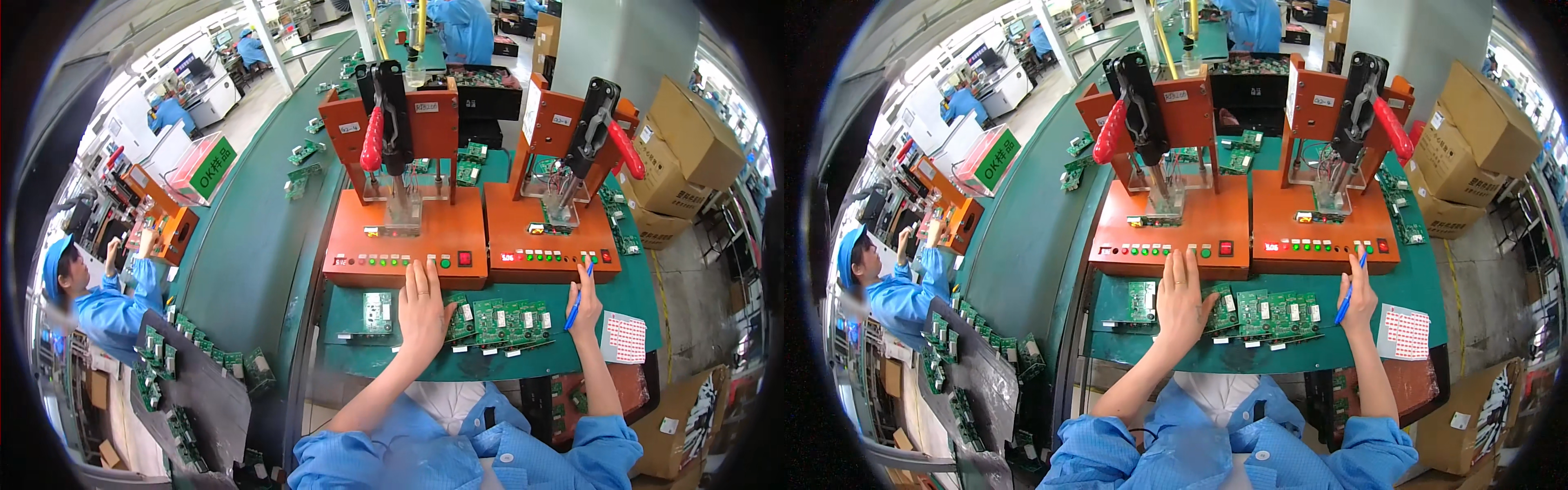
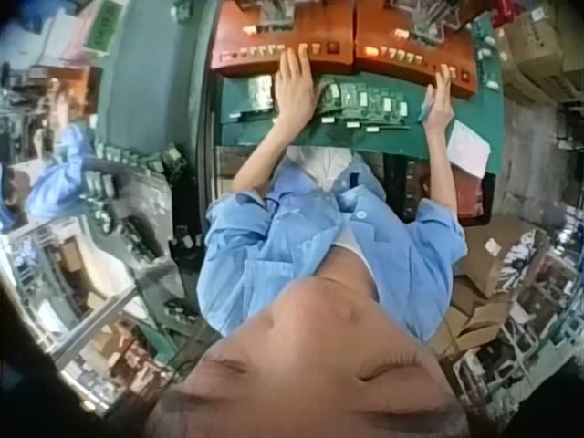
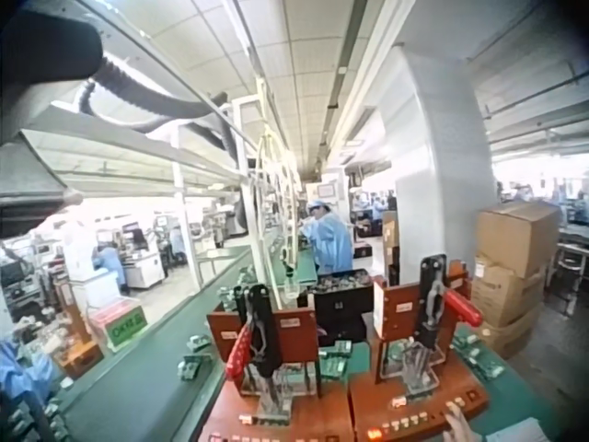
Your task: The person tests circuit boards by loading them into testing fixtures, operating the machines with levers and buttons, marking the boards with a pen, and placing them onto the table.
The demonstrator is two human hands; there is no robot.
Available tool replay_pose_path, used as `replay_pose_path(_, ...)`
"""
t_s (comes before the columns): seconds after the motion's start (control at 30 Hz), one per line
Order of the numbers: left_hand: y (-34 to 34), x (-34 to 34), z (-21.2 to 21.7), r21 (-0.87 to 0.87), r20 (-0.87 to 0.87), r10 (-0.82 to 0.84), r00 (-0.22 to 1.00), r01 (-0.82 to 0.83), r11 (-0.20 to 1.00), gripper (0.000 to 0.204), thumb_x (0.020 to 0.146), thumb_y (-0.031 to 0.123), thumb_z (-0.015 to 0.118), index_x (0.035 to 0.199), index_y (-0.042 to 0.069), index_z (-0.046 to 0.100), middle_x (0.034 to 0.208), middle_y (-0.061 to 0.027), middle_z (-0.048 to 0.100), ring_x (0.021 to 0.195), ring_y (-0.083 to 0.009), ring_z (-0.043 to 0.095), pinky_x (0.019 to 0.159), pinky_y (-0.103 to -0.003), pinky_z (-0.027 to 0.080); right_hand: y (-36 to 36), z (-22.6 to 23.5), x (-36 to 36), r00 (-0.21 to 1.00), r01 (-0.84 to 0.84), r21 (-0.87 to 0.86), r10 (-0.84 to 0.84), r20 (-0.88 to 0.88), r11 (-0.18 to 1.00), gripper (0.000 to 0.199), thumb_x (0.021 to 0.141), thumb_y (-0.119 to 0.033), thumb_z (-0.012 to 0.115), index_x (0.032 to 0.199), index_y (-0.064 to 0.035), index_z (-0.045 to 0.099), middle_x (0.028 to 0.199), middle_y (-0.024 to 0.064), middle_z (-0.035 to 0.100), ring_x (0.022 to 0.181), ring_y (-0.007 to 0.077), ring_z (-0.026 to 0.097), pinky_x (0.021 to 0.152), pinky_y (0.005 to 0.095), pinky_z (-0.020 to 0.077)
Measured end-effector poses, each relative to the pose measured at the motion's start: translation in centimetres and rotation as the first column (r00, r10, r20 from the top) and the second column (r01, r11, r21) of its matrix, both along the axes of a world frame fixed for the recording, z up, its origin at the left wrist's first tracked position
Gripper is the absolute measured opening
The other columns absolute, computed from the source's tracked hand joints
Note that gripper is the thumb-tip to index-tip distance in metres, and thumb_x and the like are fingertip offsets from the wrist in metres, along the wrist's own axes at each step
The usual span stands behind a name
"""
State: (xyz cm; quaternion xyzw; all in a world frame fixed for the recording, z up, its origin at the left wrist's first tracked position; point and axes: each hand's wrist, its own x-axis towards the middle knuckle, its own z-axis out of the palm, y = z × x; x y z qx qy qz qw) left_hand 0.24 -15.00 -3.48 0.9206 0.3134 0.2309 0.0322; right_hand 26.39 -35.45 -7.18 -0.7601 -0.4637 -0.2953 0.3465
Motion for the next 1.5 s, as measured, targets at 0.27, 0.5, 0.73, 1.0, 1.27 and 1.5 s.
replay_pose_path(0.27,0.5,0.0,0.8,0.039,-0.017,0.026,1.000,-0.025,0.999,0.088,0.079,0.030,0.078,0.146,-0.008,0.035,0.145,-0.0290,0.042,0.136,-0.0404,0.040,0.102,-0.043,0.041,0.2,-0.5,0.1,0.996,0.005,-0.019,-0.006,-0.086,1.000,0.040,0.094,-0.005,0.060,0.133,-0.0017,0.052,0.143,0.0200,0.053,0.104,0.0372,0.068,0.075,0.0376,0.0578)
replay_pose_path(0.5,7.5,-2.3,5.5,-0.163,0.255,-0.015,0.967,0.058,0.985,0.049,0.078,0.022,0.081,0.121,0.005,0.066,0.114,-0.0147,0.065,0.110,-0.0354,0.059,0.091,-0.043,0.049,1.1,4.6,1.4,0.997,0.030,0.061,-0.026,-0.070,0.998,0.027,0.093,-0.003,0.061,0.120,-0.0029,0.064,0.112,0.0152,0.072,0.096,0.0324,0.071,0.081,0.0363,0.0567)
replay_pose_path(0.73,16.1,-2.4,5.8,-0.102,0.194,-0.304,0.933,0.328,0.939,0.047,0.077,0.004,0.079,0.123,0.010,0.069,0.132,-0.0133,0.061,0.122,-0.0323,0.058,0.097,-0.041,0.050,7.1,7.5,5.0,0.988,-0.150,-0.162,0.142,-0.061,0.975,0.045,0.084,-0.013,0.076,0.124,-0.0036,0.060,0.132,0.0251,0.058,0.122,0.0401,0.057,0.099,0.0443,0.0487)
replay_pose_path(1.0,17.9,-1.3,5.1,-0.073,0.123,-0.359,0.925,0.369,0.926,0.046,0.078,0.008,0.078,0.123,0.015,0.070,0.140,-0.0092,0.059,0.124,-0.0310,0.058,0.101,-0.040,0.050,7.3,6.6,6.8,0.987,-0.153,-0.138,0.144,-0.075,0.979,0.054,0.071,-0.019,0.087,0.117,-0.0025,0.065,0.123,0.0264,0.063,0.120,0.0408,0.060,0.098,0.0438,0.0508)
replay_pose_path(1.27,19.3,-1.6,6.4,-0.075,0.084,-0.407,0.910,0.413,0.908,0.050,0.073,0.006,0.079,0.121,0.017,0.072,0.135,-0.0070,0.063,0.123,-0.0267,0.060,0.099,-0.036,0.052,8.3,6.4,6.9,0.992,-0.126,-0.106,0.125,-0.020,0.986,0.048,0.071,-0.027,0.087,0.111,-0.0045,0.071,0.113,0.0205,0.070,0.109,0.0365,0.066,0.093,0.0429,0.0538)
replay_pose_path(1.5,19.2,-1.2,6.2,-0.075,0.071,-0.403,0.913,0.407,0.910,0.044,0.075,0.008,0.077,0.118,0.015,0.073,0.133,-0.0076,0.064,0.115,-0.0283,0.063,0.096,-0.037,0.053,8.0,6.1,7.2,0.994,-0.112,-0.089,0.110,-0.029,0.990,0.048,0.072,-0.029,0.086,0.112,-0.0062,0.071,0.113,0.0187,0.070,0.108,0.0347,0.067,0.090,0.0412,0.0559)
